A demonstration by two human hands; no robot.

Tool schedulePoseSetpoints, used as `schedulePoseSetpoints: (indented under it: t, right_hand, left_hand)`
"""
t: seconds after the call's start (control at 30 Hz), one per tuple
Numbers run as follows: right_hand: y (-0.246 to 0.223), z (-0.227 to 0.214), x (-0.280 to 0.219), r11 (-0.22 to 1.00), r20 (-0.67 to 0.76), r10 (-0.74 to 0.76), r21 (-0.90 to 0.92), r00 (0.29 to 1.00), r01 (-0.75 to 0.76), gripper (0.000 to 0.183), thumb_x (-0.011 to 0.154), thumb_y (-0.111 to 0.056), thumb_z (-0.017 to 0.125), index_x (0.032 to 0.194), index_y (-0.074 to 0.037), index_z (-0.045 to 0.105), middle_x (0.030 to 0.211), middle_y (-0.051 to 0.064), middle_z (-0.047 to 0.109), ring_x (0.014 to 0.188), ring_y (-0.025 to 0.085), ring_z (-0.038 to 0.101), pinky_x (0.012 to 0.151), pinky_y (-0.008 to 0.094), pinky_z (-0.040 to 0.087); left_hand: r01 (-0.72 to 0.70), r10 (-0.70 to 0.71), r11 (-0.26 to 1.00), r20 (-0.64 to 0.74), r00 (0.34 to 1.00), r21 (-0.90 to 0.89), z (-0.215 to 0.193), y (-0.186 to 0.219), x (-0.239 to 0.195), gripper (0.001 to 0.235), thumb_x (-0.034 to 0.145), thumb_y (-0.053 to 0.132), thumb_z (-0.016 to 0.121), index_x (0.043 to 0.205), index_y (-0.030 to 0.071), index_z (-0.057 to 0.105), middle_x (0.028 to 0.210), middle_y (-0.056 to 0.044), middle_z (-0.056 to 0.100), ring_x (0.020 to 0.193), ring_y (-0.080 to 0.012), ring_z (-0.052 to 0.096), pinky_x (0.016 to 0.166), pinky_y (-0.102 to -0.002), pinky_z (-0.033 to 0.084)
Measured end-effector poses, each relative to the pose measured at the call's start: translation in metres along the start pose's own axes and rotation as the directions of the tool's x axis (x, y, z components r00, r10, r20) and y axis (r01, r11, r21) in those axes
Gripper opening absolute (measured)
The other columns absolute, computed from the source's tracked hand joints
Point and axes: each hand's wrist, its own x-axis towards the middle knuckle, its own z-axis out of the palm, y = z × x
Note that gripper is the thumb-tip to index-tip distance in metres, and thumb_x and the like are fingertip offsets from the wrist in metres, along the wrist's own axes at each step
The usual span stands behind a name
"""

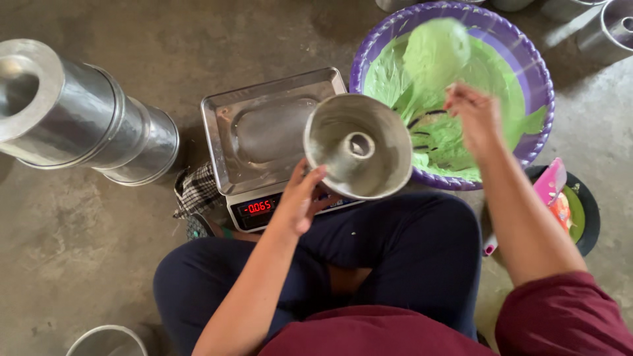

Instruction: The person scoops green batter from a large purple bowl into metal ring molds placed on a digital scale. They level the batter in each mold, then move the filled mold aside and repeat the process with additional molds.

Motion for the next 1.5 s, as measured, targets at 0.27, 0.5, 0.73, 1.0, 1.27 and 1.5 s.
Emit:
schedulePoseSetpoints:
  t: [0.27, 0.5, 0.73, 1.0, 1.27, 1.5]
  right_hand:
    - [-0.167, -0.03, -0.103, -0.062, 0.426, -0.786, -0.775, 0.447, 0.629, 0.004, 0.107, -0.02, 0.081, 0.103, -0.021, 0.082, 0.089, -0.004, 0.073, 0.085, 0.012, 0.058, 0.096, 0.042, 0.034]
    - [-0.201, -0.042, -0.125, -0.488, 0.637, -0.727, -0.742, 0.257, 0.46, 0.018, 0.1, -0.02, 0.071, 0.112, -0.029, 0.082, 0.098, -0.013, 0.066, 0.085, 0.008, 0.051, 0.099, 0.039, 0.028]
    - [-0.199, -0.032, -0.118, -0.539, 0.713, -0.645, -0.68, 0.275, 0.497, 0.02, 0.103, -0.017, 0.069, 0.114, -0.029, 0.081, 0.097, -0.013, 0.069, 0.09, 0.007, 0.059, 0.097, 0.043, 0.031]
    - [-0.126, -0.036, -0.079, 0.167, 0.366, -0.726, -0.727, 0.582, 0.666, 0.01, 0.114, -0.016, 0.073, 0.109, -0.021, 0.08, 0.091, -0.006, 0.073, 0.089, 0.01, 0.063, 0.104, 0.05, 0.034]
    - [0.017, -0.124, 0.005, 0.861, 0.134, -0.222, -0.439, 0.966, 0.258, 0.013, 0.111, -0.011, 0.065, 0.114, -0.013, 0.077, 0.094, 0.0, 0.071, 0.085, 0.013, 0.058, 0.08, 0.033, 0.043]
    - [0.15, -0.134, 0.048, 0.073, 0.167, 0.06, -0.984, 0.984, 0.162, 0.028, 0.104, -0.02, 0.058, 0.12, -0.027, 0.081, 0.121, 0.009, 0.076, 0.115, 0.031, 0.066, 0.121, 0.057, 0.021]
  left_hand:
    - [0.073, -0.07, 0.996, 0.067, 0.995, -0.044, 0.068, -0.018, 0.023, 0.094, 0.078, 0.045, 0.077, 0.154, 0.014, 0.03, 0.143, -0.023, 0.049, 0.123, -0.0448, 0.056, 0.094, -0.056, 0.054]
    - [0.036, -0.034, 0.999, 0.108, 0.994, -0.024, 0.067, -0.007, 0.009, 0.098, 0.076, 0.045, 0.078, 0.156, 0.013, 0.031, 0.142, -0.02, 0.051, 0.122, -0.0418, 0.058, 0.09, -0.052, 0.057]
    - [-0.099, 0.094, 0.979, 0.032, 0.995, 0.176, 0.069, 0.006, -0.015, 0.106, 0.071, 0.038, 0.082, 0.157, 0.013, 0.027, 0.136, -0.022, 0.058, 0.123, -0.0373, 0.061, 0.09, -0.051, 0.059]
    - [0.038, -0.043, 0.995, 0.051, 0.998, 0.096, 0.068, -0.006, 0.007, 0.106, 0.072, 0.033, 0.081, 0.156, 0.021, 0.018, 0.14, -0.023, 0.053, 0.121, -0.039, 0.061, 0.092, -0.053, 0.058]
    - [0.004, 0.041, 0.972, 0.185, 0.982, -0.236, 0.005, -0.031, 0.043, 0.071, 0.084, 0.039, 0.072, 0.143, 0.007, 0.046, 0.132, -0.015, 0.06, 0.119, -0.0313, 0.059, 0.103, -0.047, 0.05]
    - [-0.091, 0.111, 0.957, 0.057, 0.992, -0.275, -0.046, -0.003, 0.028, 0.065, 0.086, 0.042, 0.073, 0.136, 0.006, 0.053, 0.129, -0.011, 0.064, 0.117, -0.0254, 0.062, 0.104, -0.042, 0.048]
